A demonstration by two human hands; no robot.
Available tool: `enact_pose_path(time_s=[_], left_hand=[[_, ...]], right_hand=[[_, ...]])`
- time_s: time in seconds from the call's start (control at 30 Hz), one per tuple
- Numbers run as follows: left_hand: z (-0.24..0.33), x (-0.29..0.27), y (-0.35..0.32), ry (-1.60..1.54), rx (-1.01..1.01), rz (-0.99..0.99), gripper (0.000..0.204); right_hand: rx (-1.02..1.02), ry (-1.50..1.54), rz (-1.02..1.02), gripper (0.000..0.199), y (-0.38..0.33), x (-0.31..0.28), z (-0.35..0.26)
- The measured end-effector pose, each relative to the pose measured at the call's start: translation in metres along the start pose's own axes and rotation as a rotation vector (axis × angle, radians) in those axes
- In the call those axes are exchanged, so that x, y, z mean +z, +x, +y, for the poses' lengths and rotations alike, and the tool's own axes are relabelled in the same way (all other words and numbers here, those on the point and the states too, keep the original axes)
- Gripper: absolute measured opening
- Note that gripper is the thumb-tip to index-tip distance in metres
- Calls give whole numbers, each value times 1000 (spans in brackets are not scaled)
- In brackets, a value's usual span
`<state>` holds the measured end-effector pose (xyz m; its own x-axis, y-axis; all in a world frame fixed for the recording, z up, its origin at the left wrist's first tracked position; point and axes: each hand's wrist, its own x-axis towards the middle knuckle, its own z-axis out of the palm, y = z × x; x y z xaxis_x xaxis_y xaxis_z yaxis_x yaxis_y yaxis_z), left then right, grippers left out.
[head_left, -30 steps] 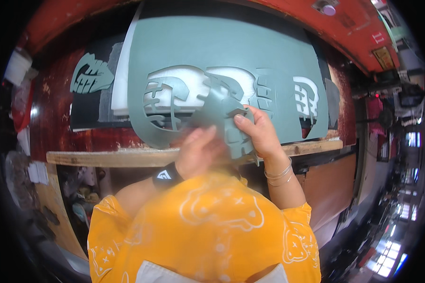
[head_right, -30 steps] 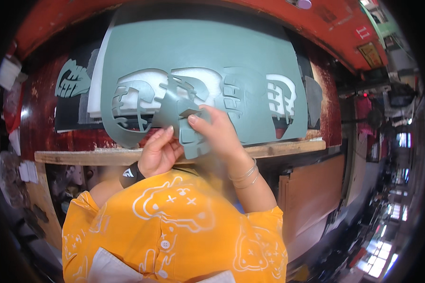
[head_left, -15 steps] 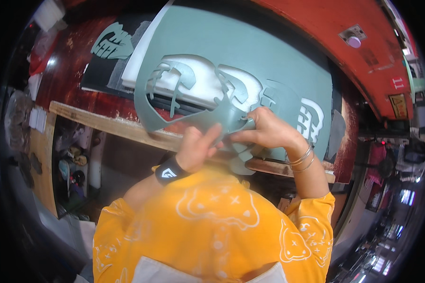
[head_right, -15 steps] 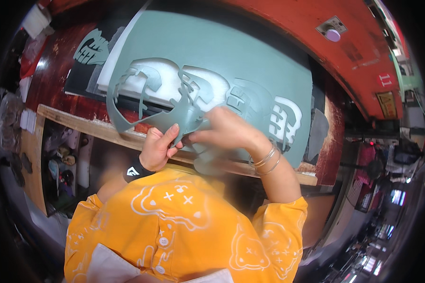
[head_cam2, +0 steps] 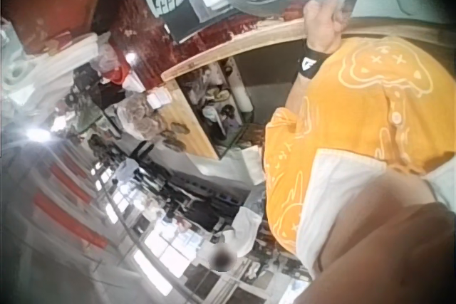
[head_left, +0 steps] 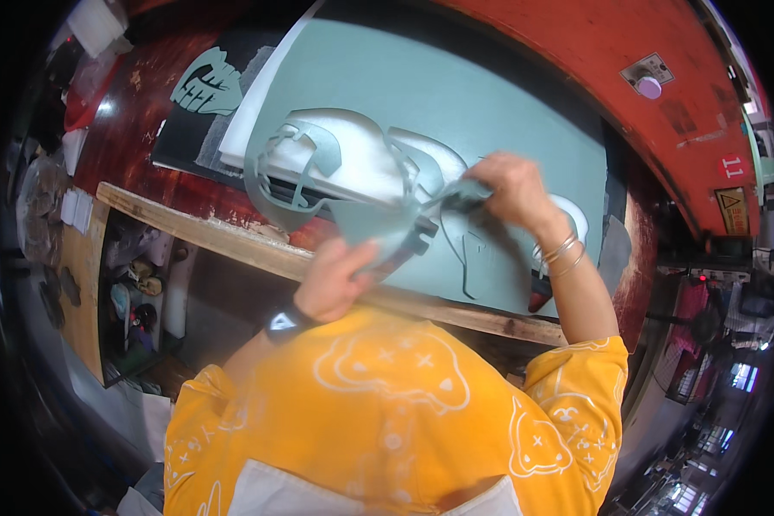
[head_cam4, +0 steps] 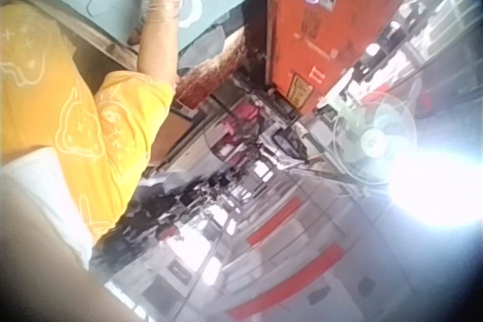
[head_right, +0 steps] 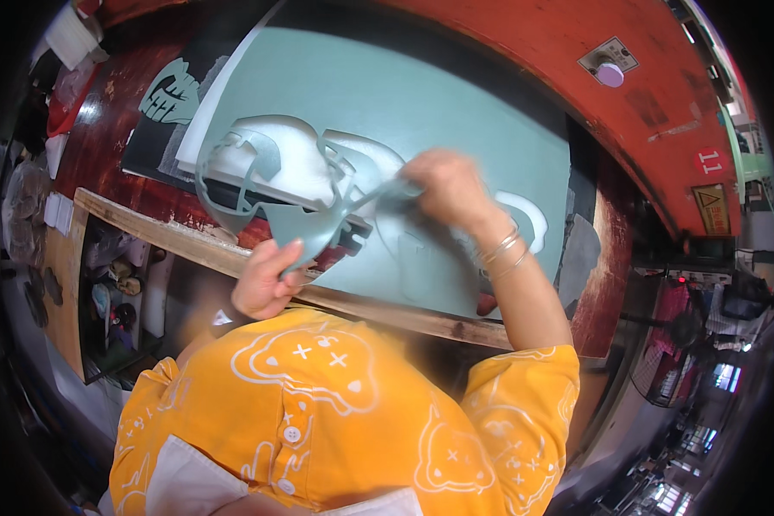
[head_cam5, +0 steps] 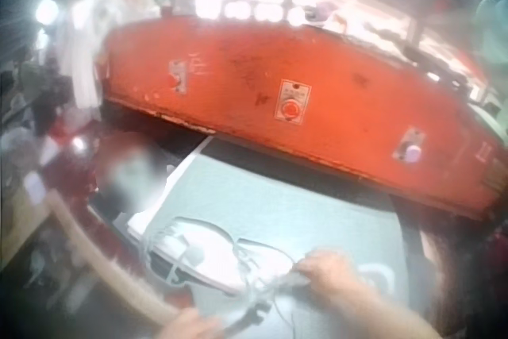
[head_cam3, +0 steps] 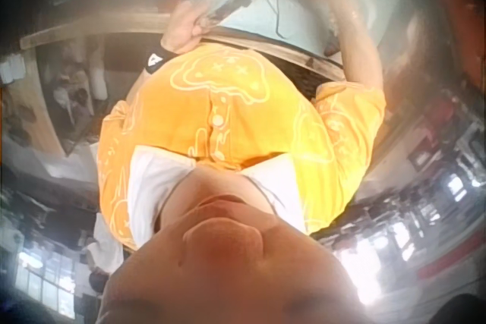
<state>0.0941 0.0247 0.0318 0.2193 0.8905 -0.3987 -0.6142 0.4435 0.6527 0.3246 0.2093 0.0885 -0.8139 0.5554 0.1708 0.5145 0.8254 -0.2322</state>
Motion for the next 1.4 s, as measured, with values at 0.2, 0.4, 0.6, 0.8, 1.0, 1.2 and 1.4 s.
enact_pose_path(time_s=[0.2, 0.4, 0.6, 0.8, 1.0, 1.2, 1.4], left_hand=[[2, 5, -4, 67, 59, 25, 16], [89, 25, -32, 1002, 249, -124, 19], [117, 45, 51, 1308, 619, -280, 26], [112, 38, 61, 1308, 331, -309, 18], [95, 19, 67, 1024, 576, -90, 23], [73, 8, 78, 856, 757, 123, 23], [100, 5, 59, 969, 415, -176, 17]], right_hand=[[49, -91, -20, 16, 4, -1, -4], [53, -38, -154, 13, 5, -21, -36], [30, 108, -46, 16, 13, -20, -69], [175, 72, -140, 26, 13, -25, -85], [500, 212, -187, 35, 32, -13, -105], [114, -6, 370, 13, 31, 26, -131], [18, -51, 360, 18, 25, 25, -119]])
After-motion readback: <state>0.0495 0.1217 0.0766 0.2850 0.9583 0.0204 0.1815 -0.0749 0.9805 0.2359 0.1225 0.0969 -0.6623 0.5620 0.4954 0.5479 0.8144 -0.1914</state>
